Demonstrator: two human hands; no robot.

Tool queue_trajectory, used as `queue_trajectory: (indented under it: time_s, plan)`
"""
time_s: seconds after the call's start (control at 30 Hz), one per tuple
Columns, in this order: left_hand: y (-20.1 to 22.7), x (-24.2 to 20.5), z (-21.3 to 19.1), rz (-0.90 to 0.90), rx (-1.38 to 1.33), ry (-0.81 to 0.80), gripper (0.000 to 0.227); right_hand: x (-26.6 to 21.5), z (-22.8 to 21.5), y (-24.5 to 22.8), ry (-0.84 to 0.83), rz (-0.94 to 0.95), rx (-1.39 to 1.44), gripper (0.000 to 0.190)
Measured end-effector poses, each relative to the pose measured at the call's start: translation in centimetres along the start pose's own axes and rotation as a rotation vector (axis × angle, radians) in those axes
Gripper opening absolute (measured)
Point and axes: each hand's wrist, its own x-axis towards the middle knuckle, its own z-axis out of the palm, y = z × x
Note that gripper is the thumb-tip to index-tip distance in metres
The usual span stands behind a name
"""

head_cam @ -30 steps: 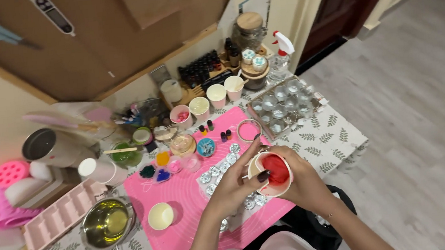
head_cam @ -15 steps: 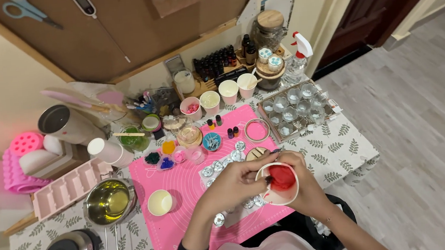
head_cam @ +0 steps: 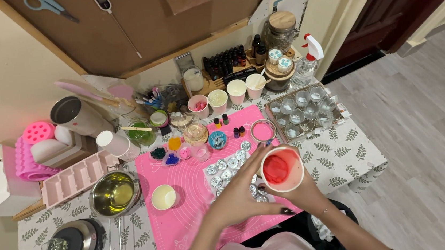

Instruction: The recorder is placing decorative wax pieces into tea light containers and cleaning the workspace.

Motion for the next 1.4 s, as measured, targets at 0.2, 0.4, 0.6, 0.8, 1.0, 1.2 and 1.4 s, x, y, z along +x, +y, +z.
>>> queue_trajectory:
  time_s: [0.2,0.4,0.6,0.8,1.0,1.2,1.4]
  plan:
    - [-2.7,-0.8,2.5,0.142,0.103,0.386,0.085,-0.4,1.0,3.1,-0.123,-0.192,-0.116,0.074]
    - [-4.5,-1.9,1.7,0.041,-0.06,0.317,0.08,1.4,1.2,1.8,-0.33,-0.462,-0.307,0.067]
    - [-3.7,-1.6,1.5,0.169,-0.096,0.333,0.077,1.2,1.7,2.0,-0.412,-0.177,-0.074,0.059]
    - [-1.9,-1.5,0.7,-0.044,-0.429,0.298,0.073,0.2,3.1,3.9,-0.31,0.023,-0.022,0.084]
    - [-5.4,-1.0,0.9,0.115,-0.368,0.327,0.065,0.5,4.7,4.4,-0.171,0.044,0.162,0.087]
    - [-5.0,-1.4,-0.6,0.135,-0.045,0.354,0.077,2.0,4.6,5.7,-0.275,-0.001,0.032,0.076]
    - [-6.7,-1.5,0.9,0.37,0.134,0.524,0.072,2.1,5.5,3.4,-0.175,-0.117,-0.038,0.065]
